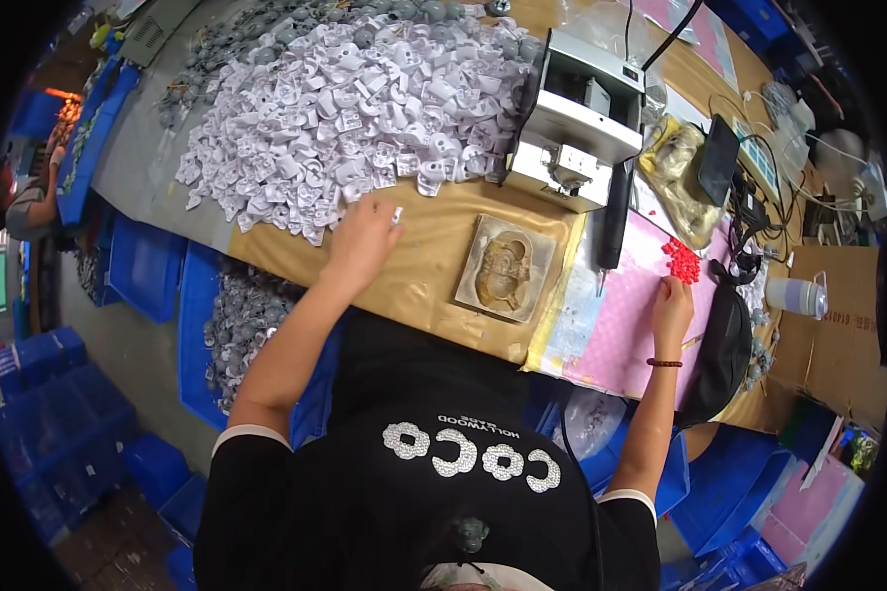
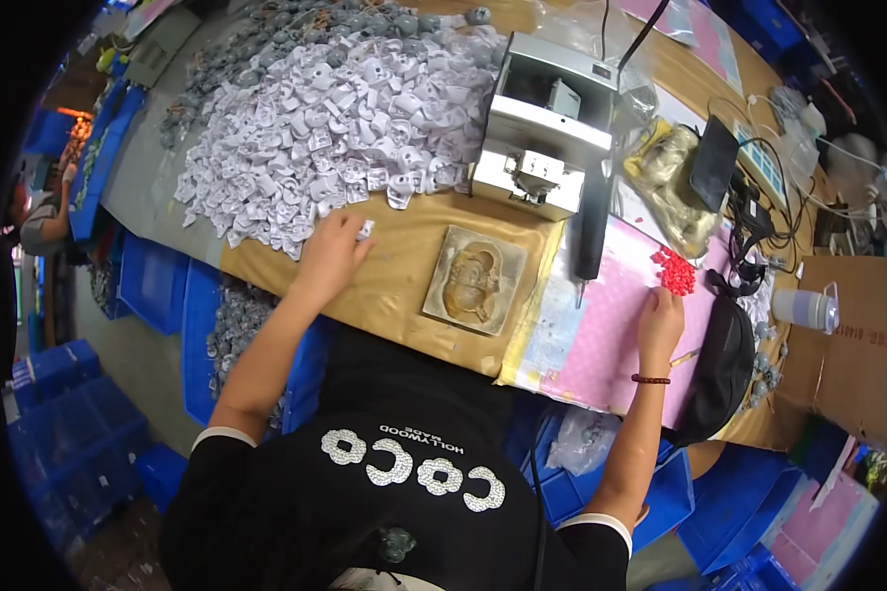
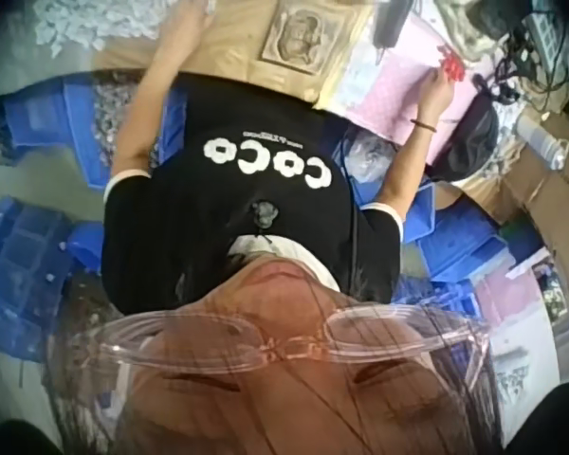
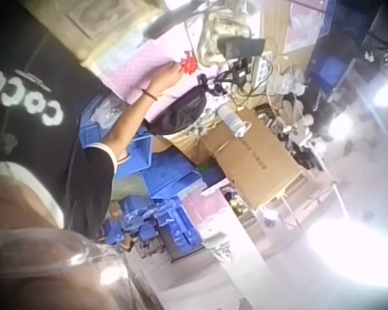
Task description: Assembling small plastic components on a factory workbench using a handheld power tool.
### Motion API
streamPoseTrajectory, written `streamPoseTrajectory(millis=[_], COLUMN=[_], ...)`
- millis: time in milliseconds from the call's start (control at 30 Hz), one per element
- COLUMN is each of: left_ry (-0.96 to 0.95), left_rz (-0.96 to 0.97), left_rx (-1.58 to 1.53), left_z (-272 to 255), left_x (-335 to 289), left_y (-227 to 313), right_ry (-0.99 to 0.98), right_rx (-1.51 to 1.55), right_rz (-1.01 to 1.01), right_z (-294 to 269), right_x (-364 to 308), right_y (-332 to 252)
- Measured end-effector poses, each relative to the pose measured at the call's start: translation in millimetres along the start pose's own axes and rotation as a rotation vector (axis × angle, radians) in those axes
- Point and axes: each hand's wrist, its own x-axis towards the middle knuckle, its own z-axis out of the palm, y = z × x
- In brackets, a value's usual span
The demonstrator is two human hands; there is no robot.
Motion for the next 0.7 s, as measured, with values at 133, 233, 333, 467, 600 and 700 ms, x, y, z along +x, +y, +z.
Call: streamPoseTrajectory(millis=[133,233,333,467,600,700], left_ry=[0.014,0.024,-0.005,-0.106,-0.004,-0.01], left_rz=[0.003,-0.006,0.066,0.346,0.346,0.305], left_rx=[-0.02,-0.277,-0.707,-0.615,-0.385,-0.396], left_z=[14,6,2,26,46,47], left_x=[6,12,12,9,7,13], left_y=[0,15,63,98,98,100], right_ry=[-0.084,-0.103,-0.085,-0.208,-0.249,-0.109], right_rx=[0.059,0.395,0.722,0.939,0.918,0.731], right_rz=[0.114,0.263,0.262,0.095,-0.256,-0.572], right_z=[-1,-6,-20,-37,-28,-9], right_x=[1,-2,-1,-6,-4,4], right_y=[-8,-28,-76,-171,-231,-251])
